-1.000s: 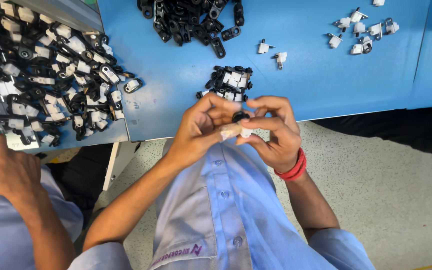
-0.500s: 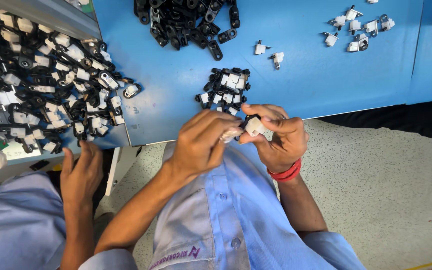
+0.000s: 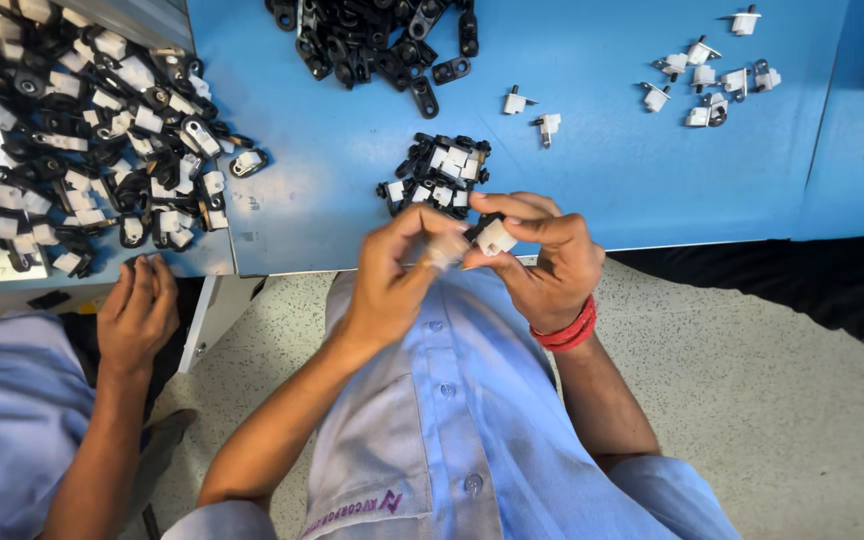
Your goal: The person repeatedly picks a black plastic housing and a white plastic insert from piles on a blue workbench, presses them together by hand, and places the assembled unit into a growing pile. The process is repeated continuously throughout the clip.
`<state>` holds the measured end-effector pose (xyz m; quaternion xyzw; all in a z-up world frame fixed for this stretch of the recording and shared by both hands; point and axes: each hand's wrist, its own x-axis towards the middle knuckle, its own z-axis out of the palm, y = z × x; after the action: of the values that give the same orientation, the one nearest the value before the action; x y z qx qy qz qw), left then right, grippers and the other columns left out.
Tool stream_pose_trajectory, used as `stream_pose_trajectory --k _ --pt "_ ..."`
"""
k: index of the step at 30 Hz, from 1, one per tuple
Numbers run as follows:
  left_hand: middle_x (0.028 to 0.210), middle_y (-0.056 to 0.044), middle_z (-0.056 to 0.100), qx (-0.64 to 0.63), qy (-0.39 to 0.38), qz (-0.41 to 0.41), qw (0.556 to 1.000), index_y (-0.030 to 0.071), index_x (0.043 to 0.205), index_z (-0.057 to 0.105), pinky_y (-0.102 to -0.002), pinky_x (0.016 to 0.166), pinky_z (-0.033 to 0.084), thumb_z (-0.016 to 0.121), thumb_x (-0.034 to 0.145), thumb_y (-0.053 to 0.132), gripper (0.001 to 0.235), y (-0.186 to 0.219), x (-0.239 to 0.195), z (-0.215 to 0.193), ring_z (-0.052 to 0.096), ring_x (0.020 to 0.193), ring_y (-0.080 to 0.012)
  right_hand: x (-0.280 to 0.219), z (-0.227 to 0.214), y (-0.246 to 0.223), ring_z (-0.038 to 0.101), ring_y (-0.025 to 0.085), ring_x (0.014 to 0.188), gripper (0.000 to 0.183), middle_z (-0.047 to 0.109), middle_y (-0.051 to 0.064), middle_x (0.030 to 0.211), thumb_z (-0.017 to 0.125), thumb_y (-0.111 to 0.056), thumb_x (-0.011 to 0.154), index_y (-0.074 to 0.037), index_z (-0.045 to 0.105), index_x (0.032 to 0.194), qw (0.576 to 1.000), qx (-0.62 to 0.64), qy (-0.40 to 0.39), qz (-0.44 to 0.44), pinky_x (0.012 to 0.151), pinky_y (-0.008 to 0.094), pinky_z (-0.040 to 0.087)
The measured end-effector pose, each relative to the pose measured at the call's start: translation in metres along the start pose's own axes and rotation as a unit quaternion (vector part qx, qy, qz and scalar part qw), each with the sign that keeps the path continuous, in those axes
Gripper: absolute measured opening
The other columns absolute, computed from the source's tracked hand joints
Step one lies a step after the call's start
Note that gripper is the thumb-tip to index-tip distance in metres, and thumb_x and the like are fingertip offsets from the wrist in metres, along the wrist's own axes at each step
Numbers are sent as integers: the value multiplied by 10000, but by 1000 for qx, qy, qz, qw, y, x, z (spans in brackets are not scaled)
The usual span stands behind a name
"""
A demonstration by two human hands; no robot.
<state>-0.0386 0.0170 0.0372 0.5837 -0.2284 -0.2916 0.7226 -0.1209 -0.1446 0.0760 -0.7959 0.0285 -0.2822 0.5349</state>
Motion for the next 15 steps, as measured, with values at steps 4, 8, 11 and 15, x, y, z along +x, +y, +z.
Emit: stream_pose_trajectory --k 4,8,11,15 --pt "974 -38 711 -162 64 -86 981 -21 1026 657 -230 800 505 690 1001 90 118 -22 -3 1 622 871 -71 0 1 2 733 286 1021 350 721 231 1094 823 -53 860 -10 583 1110 990 -139 -29 -22 866 366 606" --pt "964 -37 719 -139 107 -37 984 -35 1048 694 -233 834 539 661 1050 119 157 -27 -10 6 645 885 -77 -8 23 1 713 238 1044 316 682 195 1136 820 -99 907 -15 581 1096 996 -52 71 12 853 298 599" --pt "983 -37 727 -163 92 -47 981 -32 1088 698 -236 840 548 656 1029 137 183 -26 -15 -2 659 887 -80 -15 43 2 698 185 1058 378 674 152 1164 868 -162 925 -27 550 1078 988 60 134 58 895 285 591" --pt "985 -38 729 -143 86 -67 984 -26 1094 701 -238 813 540 703 1002 112 166 -31 -10 -28 652 869 -86 -16 43 8 719 194 1008 402 716 145 1095 899 -198 830 -31 590 1027 998 5 24 51 898 313 583"
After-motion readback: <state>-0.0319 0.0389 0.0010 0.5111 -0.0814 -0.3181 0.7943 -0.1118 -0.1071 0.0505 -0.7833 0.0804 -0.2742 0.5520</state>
